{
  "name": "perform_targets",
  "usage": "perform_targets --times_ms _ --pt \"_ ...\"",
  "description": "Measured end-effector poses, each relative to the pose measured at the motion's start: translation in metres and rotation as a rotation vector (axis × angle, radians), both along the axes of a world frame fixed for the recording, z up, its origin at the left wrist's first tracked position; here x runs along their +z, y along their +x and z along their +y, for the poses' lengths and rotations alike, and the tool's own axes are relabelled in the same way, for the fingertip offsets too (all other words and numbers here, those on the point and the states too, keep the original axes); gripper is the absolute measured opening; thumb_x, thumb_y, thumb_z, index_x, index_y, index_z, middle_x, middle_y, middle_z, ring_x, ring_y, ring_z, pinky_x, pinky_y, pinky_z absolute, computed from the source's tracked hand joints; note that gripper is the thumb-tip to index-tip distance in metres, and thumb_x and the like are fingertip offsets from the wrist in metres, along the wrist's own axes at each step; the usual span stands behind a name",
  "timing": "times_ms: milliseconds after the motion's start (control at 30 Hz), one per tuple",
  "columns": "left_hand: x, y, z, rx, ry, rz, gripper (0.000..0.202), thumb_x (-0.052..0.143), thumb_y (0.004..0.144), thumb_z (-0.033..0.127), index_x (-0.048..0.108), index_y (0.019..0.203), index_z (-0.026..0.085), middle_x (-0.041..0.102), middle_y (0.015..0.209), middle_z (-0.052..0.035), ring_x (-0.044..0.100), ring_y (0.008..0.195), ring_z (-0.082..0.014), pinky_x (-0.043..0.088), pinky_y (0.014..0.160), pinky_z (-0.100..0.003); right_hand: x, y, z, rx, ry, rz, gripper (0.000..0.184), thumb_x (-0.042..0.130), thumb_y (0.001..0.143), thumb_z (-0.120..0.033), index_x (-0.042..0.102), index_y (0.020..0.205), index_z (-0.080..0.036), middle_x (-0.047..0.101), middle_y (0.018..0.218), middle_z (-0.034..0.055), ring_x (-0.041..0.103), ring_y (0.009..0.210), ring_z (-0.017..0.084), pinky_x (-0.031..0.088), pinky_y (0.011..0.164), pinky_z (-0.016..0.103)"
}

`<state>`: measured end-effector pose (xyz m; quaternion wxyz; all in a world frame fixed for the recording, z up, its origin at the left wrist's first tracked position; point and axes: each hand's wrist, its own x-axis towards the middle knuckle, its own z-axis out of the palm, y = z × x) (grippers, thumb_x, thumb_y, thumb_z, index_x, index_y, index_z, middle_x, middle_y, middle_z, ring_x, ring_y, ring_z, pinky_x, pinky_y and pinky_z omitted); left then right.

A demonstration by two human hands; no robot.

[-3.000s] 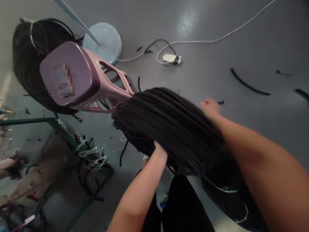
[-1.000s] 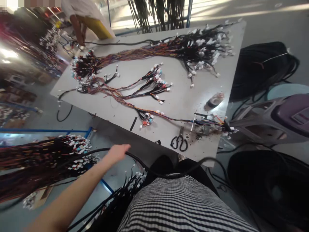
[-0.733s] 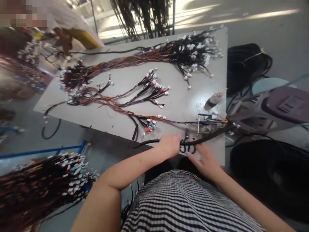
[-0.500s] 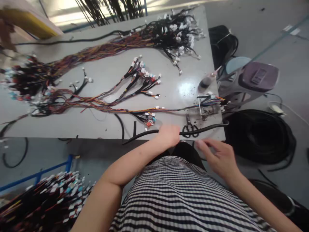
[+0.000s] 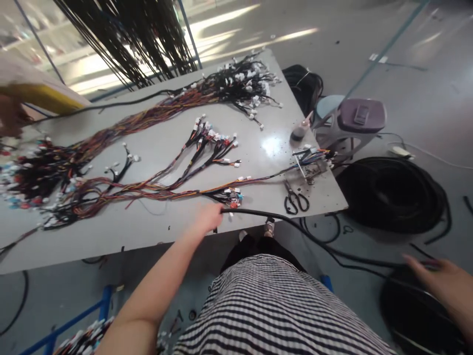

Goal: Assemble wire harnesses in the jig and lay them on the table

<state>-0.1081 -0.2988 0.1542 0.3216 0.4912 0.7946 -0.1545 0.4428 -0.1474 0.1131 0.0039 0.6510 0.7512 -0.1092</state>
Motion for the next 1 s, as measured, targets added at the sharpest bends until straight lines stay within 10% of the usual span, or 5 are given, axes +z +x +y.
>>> perform_targets --times_ms 267,433,600,767,1000 --pt "-0.005 0.118 0.075 -0.325 0.070 -0.649 0.016 0.062 0.076 0.018 0.073 0.088 0.017 0.070 0.079 -0.0082 0.064 0.075 -0.0197 0.048 0.068 -0.027 0.017 -0.253 -0.058 0.508 -0.322 0.643 0.046 0.044 0.094 -0.047 0.063 0.125 -0.019 0.067 0.116 0.0103 0.065 0.103 0.024 0.052 0.090 0.038" --pt "-0.014 0.070 0.084 0.221 0.082 -1.200 0.062 0.069 0.074 0.033 0.055 0.133 0.019 0.067 0.087 -0.0035 0.060 0.066 -0.0132 0.040 0.054 -0.020 0.021 -0.219 -0.029 0.385 -0.389 0.779 0.039 0.052 0.092 -0.048 0.072 0.110 -0.020 0.072 0.105 0.0079 0.068 0.095 0.024 0.053 0.089 0.037" --pt "-0.022 0.104 0.088 0.510 0.190 -1.392 0.066 0.066 0.075 0.061 0.061 0.120 0.013 0.064 0.081 -0.0054 0.058 0.058 -0.0107 0.038 0.048 -0.019 0.017 -0.224 -0.013 0.366 -0.308 0.834 0.035 0.055 0.092 -0.044 0.071 0.110 -0.019 0.072 0.100 0.0079 0.067 0.089 0.022 0.053 0.082 0.033" --pt "-0.037 0.127 0.127 0.357 0.301 -1.225 0.052 0.057 0.086 0.057 0.066 0.113 0.014 0.067 0.079 -0.0056 0.060 0.065 -0.0139 0.048 0.060 -0.024 0.000 -0.221 0.028 0.447 -0.291 0.821 0.034 0.050 0.095 -0.043 0.070 0.108 -0.020 0.071 0.094 0.0076 0.066 0.084 0.020 0.053 0.077 0.031" --pt "-0.105 0.097 0.246 0.086 0.427 -0.564 0.036 0.040 0.096 0.027 0.066 0.117 0.015 0.067 0.121 -0.0106 0.056 0.117 -0.0225 0.040 0.105 -0.037 -0.064 -0.154 0.199 0.191 -0.176 0.337 0.039 0.052 0.089 -0.039 0.073 0.108 -0.013 0.070 0.107 0.0145 0.065 0.100 0.030 0.051 0.085 0.040"
